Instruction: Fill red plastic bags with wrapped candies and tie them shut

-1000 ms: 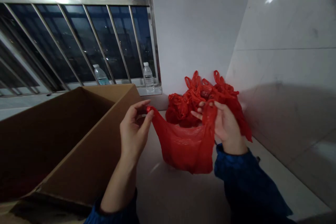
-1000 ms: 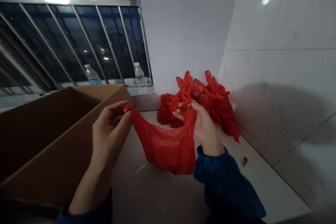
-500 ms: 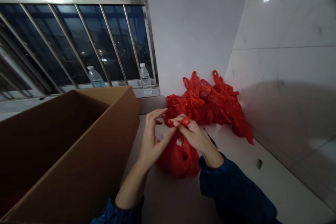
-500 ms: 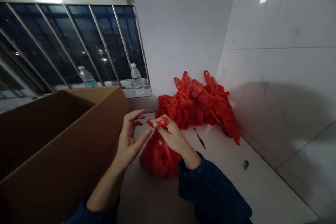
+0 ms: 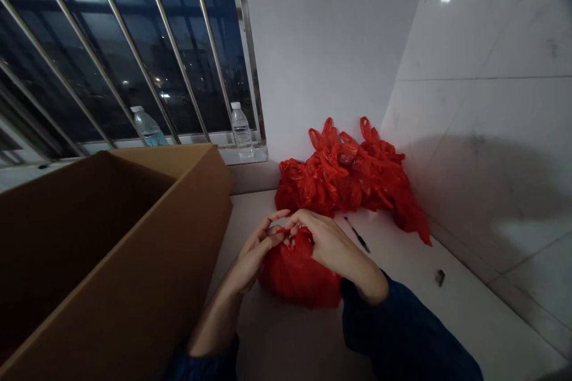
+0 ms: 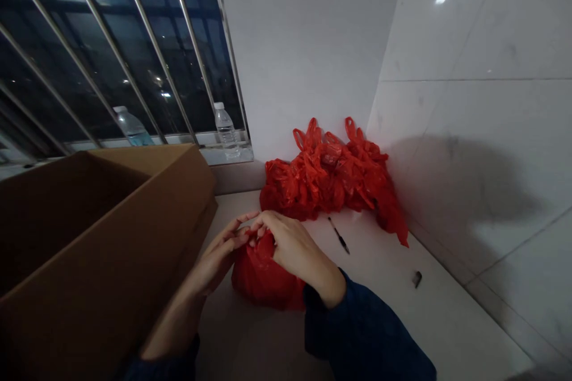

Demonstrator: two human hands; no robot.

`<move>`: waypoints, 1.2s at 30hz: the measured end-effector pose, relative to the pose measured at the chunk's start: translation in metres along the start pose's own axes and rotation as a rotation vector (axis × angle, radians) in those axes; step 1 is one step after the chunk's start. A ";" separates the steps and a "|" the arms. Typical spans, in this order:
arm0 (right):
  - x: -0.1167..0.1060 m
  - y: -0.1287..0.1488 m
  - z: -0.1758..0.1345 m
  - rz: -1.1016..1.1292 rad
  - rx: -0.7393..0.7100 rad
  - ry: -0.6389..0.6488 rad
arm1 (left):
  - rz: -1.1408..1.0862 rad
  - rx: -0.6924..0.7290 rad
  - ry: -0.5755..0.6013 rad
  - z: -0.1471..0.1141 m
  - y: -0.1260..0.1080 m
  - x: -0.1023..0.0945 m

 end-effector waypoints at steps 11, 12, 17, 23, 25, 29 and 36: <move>-0.008 0.005 -0.006 -0.338 -0.081 -0.153 | 0.224 0.076 -0.107 0.002 0.001 -0.007; -0.014 0.004 -0.008 -0.296 -0.077 -0.128 | 0.263 0.108 -0.156 0.003 -0.001 -0.011; -0.054 -0.006 -0.035 -0.173 0.049 0.068 | 0.405 0.234 -0.322 0.006 0.002 -0.039; -0.080 -0.009 -0.062 -0.096 0.113 0.203 | 0.472 0.246 -0.462 0.005 0.020 -0.066; -0.074 -0.006 -0.055 -0.040 0.077 0.180 | 0.468 0.287 -0.471 0.002 0.008 -0.051; -0.044 -0.008 -0.024 0.161 0.003 0.108 | 0.444 0.422 -0.249 -0.002 -0.032 0.011; -0.018 -0.007 -0.003 0.657 0.100 -0.043 | 0.653 0.541 0.055 -0.020 -0.035 0.045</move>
Point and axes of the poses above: each hand's wrist, its own z-axis towards the middle knuckle, its own x-axis out of the palm, y = z × x, the point moved 4 cm from there along z, towards the middle knuckle, and after that the axes turned 11 degrees about x, right-handed, at the moved point
